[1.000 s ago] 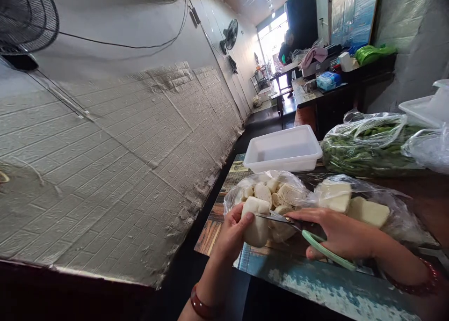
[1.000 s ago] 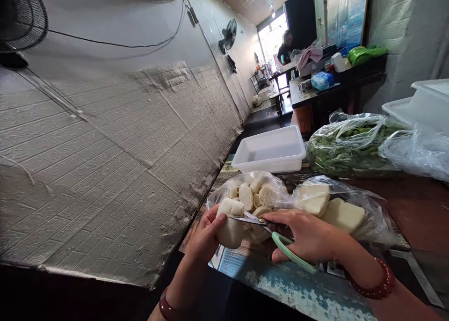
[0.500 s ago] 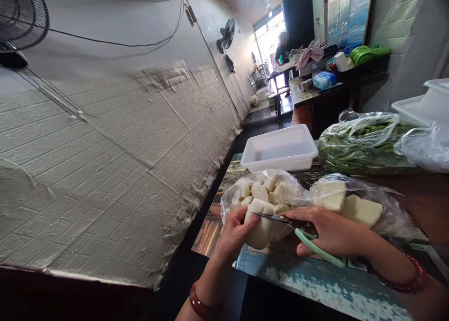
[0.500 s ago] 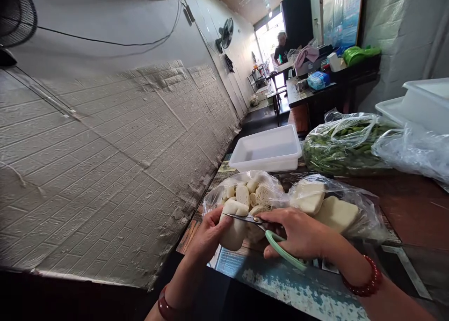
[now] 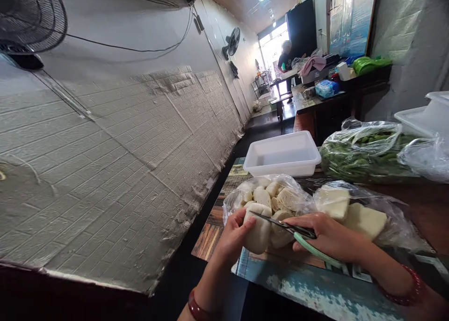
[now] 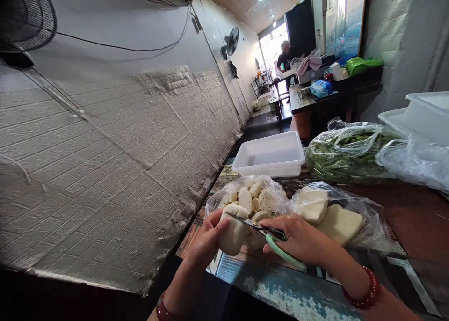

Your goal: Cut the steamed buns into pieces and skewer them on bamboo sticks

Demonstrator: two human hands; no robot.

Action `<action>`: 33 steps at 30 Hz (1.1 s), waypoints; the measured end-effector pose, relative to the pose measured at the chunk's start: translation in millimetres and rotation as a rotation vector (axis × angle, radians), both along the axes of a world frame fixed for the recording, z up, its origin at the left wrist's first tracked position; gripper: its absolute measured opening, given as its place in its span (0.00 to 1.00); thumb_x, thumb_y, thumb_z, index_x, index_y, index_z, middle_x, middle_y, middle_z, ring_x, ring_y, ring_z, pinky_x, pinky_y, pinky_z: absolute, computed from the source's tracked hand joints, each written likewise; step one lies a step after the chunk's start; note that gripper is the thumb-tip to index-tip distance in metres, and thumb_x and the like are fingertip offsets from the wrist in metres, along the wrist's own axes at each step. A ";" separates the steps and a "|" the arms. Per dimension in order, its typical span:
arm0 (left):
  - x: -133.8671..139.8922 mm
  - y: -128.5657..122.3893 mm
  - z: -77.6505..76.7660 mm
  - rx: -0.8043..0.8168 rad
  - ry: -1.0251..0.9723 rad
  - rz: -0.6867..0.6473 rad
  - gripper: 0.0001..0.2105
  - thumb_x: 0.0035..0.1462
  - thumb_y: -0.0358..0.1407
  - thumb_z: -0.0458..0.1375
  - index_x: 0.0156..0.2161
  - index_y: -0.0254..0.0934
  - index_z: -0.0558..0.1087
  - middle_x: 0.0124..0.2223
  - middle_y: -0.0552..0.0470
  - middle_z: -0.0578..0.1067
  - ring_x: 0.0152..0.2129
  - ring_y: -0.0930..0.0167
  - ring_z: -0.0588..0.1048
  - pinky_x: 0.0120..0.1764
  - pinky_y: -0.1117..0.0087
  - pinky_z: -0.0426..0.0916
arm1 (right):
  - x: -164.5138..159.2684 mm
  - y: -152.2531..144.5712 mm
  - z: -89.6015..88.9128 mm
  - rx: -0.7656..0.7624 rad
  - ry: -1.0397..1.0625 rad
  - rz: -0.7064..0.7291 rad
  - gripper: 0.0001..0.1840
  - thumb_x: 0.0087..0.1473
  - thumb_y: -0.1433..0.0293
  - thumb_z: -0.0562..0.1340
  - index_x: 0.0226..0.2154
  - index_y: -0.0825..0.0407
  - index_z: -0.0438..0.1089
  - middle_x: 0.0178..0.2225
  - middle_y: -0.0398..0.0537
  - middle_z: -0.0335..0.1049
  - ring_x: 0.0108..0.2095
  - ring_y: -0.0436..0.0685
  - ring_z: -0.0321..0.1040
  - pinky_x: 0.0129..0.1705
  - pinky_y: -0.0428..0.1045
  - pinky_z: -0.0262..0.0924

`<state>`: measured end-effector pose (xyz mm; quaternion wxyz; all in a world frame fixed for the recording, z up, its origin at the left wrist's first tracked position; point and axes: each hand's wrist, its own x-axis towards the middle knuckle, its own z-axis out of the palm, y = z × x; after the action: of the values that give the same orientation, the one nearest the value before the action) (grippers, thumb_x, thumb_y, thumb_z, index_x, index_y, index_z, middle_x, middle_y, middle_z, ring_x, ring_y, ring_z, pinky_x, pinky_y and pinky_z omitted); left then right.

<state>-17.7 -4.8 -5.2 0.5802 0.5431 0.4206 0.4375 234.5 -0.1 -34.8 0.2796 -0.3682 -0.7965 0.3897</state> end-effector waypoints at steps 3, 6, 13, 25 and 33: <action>-0.7 -1.1 2.2 -0.005 0.001 0.020 0.22 0.50 0.51 0.67 0.44 0.35 0.81 0.39 0.45 0.81 0.34 0.65 0.77 0.36 0.72 0.68 | -0.3 -0.3 1.6 -0.015 -0.008 -0.013 0.26 0.48 0.62 0.69 0.52 0.44 0.77 0.50 0.46 0.79 0.49 0.68 0.75 0.48 0.53 0.70; -3.8 -1.7 2.6 -0.029 0.041 0.014 0.22 0.52 0.51 0.66 0.44 0.35 0.81 0.36 0.45 0.81 0.31 0.66 0.77 0.31 0.73 0.66 | -3.0 -2.0 1.4 -0.026 -0.022 -0.024 0.31 0.43 0.65 0.70 0.53 0.44 0.76 0.52 0.47 0.77 0.50 0.68 0.74 0.50 0.54 0.69; -13.6 -1.7 0.6 -0.050 0.067 -0.068 0.20 0.53 0.50 0.66 0.43 0.35 0.81 0.32 0.48 0.80 0.27 0.68 0.75 0.30 0.73 0.65 | -13.2 -4.3 0.8 -0.065 -0.093 -0.043 0.40 0.40 0.66 0.71 0.59 0.53 0.70 0.60 0.57 0.69 0.59 0.71 0.65 0.62 0.61 0.58; -19.8 0.9 -1.0 -0.079 0.035 -0.065 0.20 0.52 0.49 0.66 0.41 0.34 0.82 0.31 0.48 0.80 0.24 0.72 0.73 0.29 0.75 0.64 | -19.5 8.4 16.3 -0.054 -0.116 0.064 0.30 0.45 0.64 0.70 0.54 0.47 0.75 0.48 0.50 0.79 0.48 0.66 0.74 0.51 0.55 0.68; -24.1 7.1 -2.6 -0.146 0.071 0.019 0.22 0.49 0.51 0.68 0.39 0.33 0.82 0.30 0.47 0.80 0.25 0.71 0.73 0.29 0.75 0.64 | -27.3 18.7 4.2 -0.069 -0.040 0.072 0.19 0.50 0.63 0.67 0.46 0.47 0.80 0.47 0.48 0.80 0.48 0.66 0.75 0.50 0.53 0.68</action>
<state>-41.8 2.2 -7.8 0.5989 0.5105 0.4770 0.3914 207.1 18.6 -30.6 0.2363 -0.3563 -0.8010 0.4191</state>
